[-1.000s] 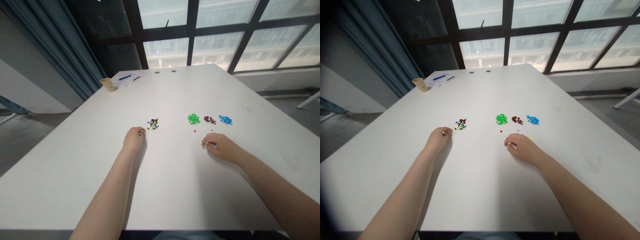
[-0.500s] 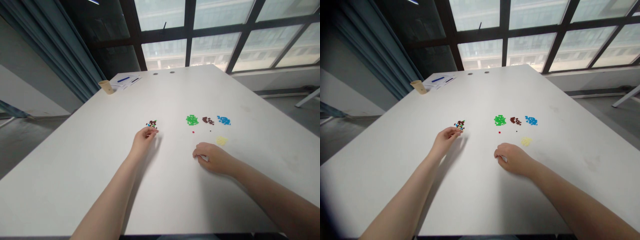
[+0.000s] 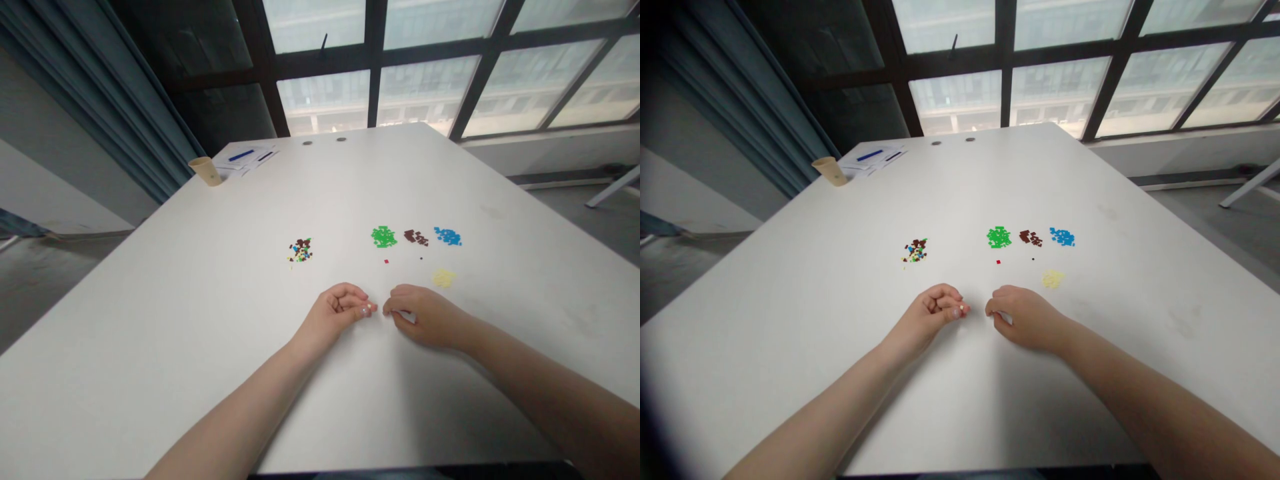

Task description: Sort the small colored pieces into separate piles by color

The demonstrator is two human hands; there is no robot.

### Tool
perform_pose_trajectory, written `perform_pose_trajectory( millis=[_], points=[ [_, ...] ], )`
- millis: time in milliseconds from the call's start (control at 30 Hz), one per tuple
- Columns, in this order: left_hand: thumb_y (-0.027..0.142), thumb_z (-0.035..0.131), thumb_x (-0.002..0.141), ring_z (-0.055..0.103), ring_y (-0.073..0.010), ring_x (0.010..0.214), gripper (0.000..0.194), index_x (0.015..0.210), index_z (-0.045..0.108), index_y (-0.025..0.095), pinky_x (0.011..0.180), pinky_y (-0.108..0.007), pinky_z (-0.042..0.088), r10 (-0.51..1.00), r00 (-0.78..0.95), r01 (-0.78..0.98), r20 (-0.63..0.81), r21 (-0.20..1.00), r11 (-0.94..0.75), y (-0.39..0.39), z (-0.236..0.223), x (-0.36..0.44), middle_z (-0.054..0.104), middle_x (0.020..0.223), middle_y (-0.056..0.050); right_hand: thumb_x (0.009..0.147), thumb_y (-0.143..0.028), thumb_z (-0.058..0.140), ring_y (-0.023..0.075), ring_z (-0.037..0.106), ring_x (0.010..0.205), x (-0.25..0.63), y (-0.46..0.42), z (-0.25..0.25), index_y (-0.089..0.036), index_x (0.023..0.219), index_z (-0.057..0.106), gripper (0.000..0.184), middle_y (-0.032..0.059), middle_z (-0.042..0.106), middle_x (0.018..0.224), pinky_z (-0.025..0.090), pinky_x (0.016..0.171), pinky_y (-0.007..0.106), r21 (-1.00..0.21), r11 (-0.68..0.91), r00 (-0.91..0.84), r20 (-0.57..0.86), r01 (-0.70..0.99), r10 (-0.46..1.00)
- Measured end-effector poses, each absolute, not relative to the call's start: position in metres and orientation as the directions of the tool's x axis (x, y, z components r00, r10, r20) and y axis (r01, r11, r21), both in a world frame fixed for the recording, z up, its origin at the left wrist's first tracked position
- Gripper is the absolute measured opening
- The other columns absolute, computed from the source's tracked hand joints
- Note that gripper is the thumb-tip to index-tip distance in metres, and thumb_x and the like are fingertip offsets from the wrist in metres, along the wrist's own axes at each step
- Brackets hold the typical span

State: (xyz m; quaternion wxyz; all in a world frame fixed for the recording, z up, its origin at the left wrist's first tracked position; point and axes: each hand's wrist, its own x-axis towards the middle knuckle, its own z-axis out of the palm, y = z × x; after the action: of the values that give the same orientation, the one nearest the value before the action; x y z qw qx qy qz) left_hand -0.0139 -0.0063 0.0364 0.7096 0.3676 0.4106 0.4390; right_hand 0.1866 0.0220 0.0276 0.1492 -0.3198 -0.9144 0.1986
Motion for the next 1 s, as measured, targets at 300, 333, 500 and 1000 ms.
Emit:
perform_pose_trajectory(
  millis=[300, 333, 500, 1000],
  points=[
    [0.023, 0.077, 0.055, 0.059, -0.0066, 0.060, 0.028, 0.076, 0.062, 0.014, 0.066, -0.019, 0.042, 0.877, 0.301, -0.416, -0.374, 0.776, 0.473, -0.0117, 0.0421, -0.0098, 0.068, 0.067, 0.000, 0.075, -0.011, 0.046, 0.0131, 0.048, 0.068, 0.1863, 0.0211, 0.0303, -0.019, 0.082, 0.061, 0.018, 0.0016, 0.053, 0.070, 0.035, 0.062, 0.025, -0.460, 0.695, -0.750, 0.091, 0.552, 0.656],
    [0.023, 0.077, 0.055, 0.059, -0.0065, 0.061, 0.027, 0.076, 0.063, 0.014, 0.066, -0.019, 0.042, 0.871, 0.305, -0.421, -0.386, 0.765, 0.487, -0.0118, 0.0419, -0.0096, 0.068, 0.067, 0.000, 0.075, -0.011, 0.046, 0.0131, 0.047, 0.068, 0.1864, 0.0210, 0.0302, -0.019, 0.082, 0.060, 0.018, 0.0015, 0.053, 0.070, 0.034, 0.063, 0.025, -0.461, 0.696, -0.750, 0.093, 0.551, 0.655],
    [0.023, 0.078, 0.053, 0.058, -0.0050, 0.059, 0.025, 0.073, 0.064, 0.014, 0.064, -0.017, 0.043, 0.839, 0.339, -0.468, -0.425, 0.698, 0.542, -0.0113, 0.0387, -0.0105, 0.067, 0.066, 0.001, 0.075, -0.010, 0.045, 0.0133, 0.047, 0.070, 0.1862, 0.0209, 0.0295, -0.019, 0.085, 0.061, 0.020, 0.0016, 0.053, 0.070, 0.034, 0.063, 0.024, -0.466, 0.698, -0.751, 0.103, 0.543, 0.653],
    [0.024, 0.079, 0.052, 0.057, -0.0040, 0.057, 0.027, 0.072, 0.065, 0.011, 0.062, -0.015, 0.045, 0.803, 0.408, -0.547, -0.435, 0.588, 0.596, -0.0124, 0.0334, -0.0101, 0.063, 0.061, 0.000, 0.076, -0.011, 0.047, 0.0129, 0.048, 0.068, 0.1867, 0.0215, 0.0321, -0.019, 0.082, 0.061, 0.018, 0.0010, 0.054, 0.068, 0.035, 0.062, 0.024, -0.467, 0.710, -0.734, 0.173, 0.526, 0.657]
  ],
)
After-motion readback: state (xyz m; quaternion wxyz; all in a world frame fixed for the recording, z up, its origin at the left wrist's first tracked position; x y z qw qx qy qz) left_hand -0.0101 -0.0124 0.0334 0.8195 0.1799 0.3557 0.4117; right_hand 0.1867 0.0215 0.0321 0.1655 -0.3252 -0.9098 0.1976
